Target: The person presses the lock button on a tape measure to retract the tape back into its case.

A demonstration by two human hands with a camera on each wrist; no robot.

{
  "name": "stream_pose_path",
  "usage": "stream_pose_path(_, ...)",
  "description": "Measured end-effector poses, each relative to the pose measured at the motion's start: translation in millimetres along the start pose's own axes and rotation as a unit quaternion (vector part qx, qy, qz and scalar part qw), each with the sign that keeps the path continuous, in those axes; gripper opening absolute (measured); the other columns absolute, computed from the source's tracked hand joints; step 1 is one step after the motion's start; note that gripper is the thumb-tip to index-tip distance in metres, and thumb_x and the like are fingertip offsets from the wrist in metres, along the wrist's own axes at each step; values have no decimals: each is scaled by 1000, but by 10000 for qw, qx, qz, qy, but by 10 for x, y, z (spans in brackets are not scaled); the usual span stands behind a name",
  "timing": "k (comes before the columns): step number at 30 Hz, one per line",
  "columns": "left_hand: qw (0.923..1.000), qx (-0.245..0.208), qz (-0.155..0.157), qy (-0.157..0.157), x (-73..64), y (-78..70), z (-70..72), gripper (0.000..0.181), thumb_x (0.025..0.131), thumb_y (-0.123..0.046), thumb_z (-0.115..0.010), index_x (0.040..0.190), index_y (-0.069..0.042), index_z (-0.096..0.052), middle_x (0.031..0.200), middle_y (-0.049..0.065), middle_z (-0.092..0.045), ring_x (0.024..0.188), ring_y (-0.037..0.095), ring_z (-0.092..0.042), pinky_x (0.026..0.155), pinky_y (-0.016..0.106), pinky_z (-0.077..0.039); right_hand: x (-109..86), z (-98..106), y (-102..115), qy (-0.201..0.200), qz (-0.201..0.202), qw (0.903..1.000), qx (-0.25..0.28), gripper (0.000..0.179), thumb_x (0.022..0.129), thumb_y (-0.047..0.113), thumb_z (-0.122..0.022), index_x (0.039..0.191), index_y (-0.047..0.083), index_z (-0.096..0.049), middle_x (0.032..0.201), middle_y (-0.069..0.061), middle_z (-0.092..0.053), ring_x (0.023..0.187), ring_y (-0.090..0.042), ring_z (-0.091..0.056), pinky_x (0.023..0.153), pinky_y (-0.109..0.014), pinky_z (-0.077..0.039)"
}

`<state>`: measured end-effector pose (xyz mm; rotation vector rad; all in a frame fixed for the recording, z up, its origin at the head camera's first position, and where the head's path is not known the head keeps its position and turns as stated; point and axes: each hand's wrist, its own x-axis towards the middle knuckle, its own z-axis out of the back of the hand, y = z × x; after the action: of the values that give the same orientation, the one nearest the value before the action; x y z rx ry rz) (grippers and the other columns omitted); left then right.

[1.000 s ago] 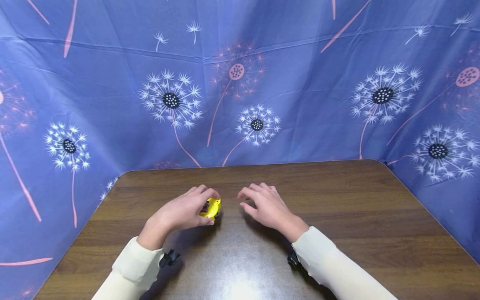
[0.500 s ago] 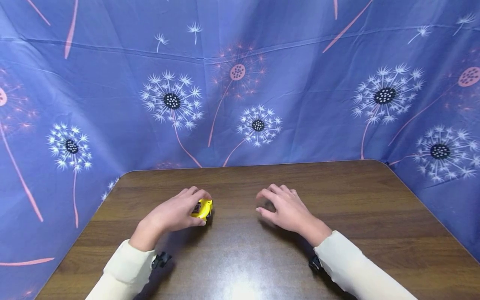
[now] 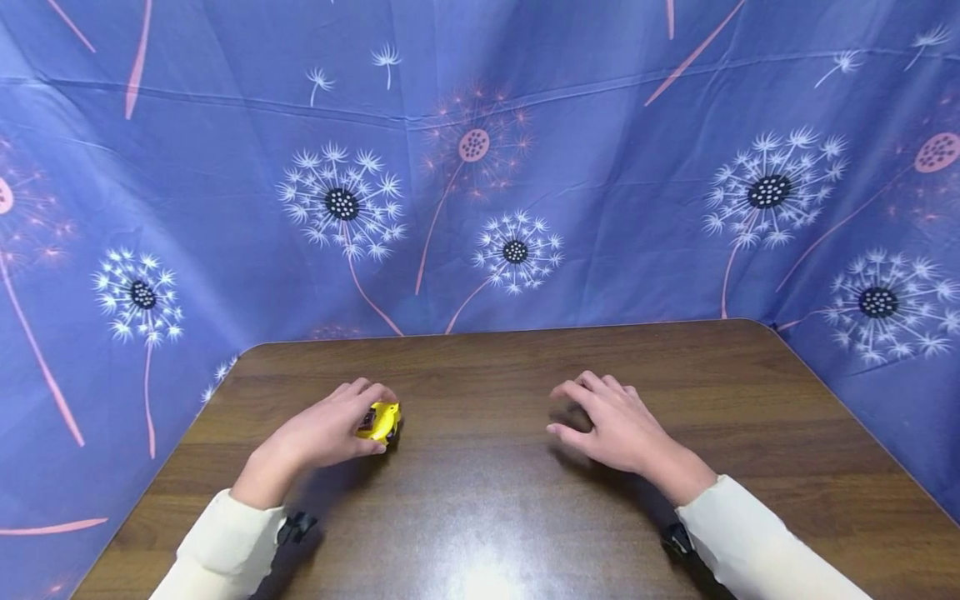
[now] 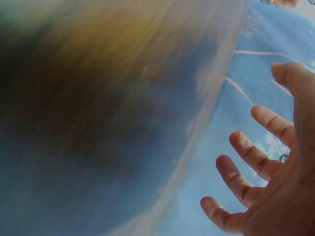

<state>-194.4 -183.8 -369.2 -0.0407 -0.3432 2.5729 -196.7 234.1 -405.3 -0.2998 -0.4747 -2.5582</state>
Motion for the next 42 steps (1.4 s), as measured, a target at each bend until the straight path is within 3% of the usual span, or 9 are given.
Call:
stream_pose_path(9, 9997, 30, 260, 28, -153, 173, 12, 55, 81, -20, -89, 127, -13, -60, 111, 1, -55, 98, 23, -51, 85, 43, -49, -165, 125, -174, -214, -88, 9995, -195, 43, 92, 54, -74, 124, 27, -68, 116, 6, -64, 102, -25, -60, 74, -55, -46)
stream_pose_path(24, 9989, 27, 477, -2, -363, 404, 20, 55, 78, -18, -90, 125, -14, -61, 109, 2, -56, 96, 23, -53, 82, 45, -49, -422, 224, -396, -123, -421, 9988, -208, 45, 92, 52, -75, 126, 24, -67, 120, 1, -63, 108, -35, -61, 75, -65, -46)
stream_pose_path(42, 9984, -145, 543, 22, -423, 504, 5, 56, 75, -19, -94, 120, -15, -61, 108, 1, -56, 97, 22, -54, 85, 47, -49, -568, 271, -522, -362, -453, 9980, -258, 41, 88, 48, -80, 123, 29, -68, 117, 3, -64, 104, -32, -62, 71, -61, -46)
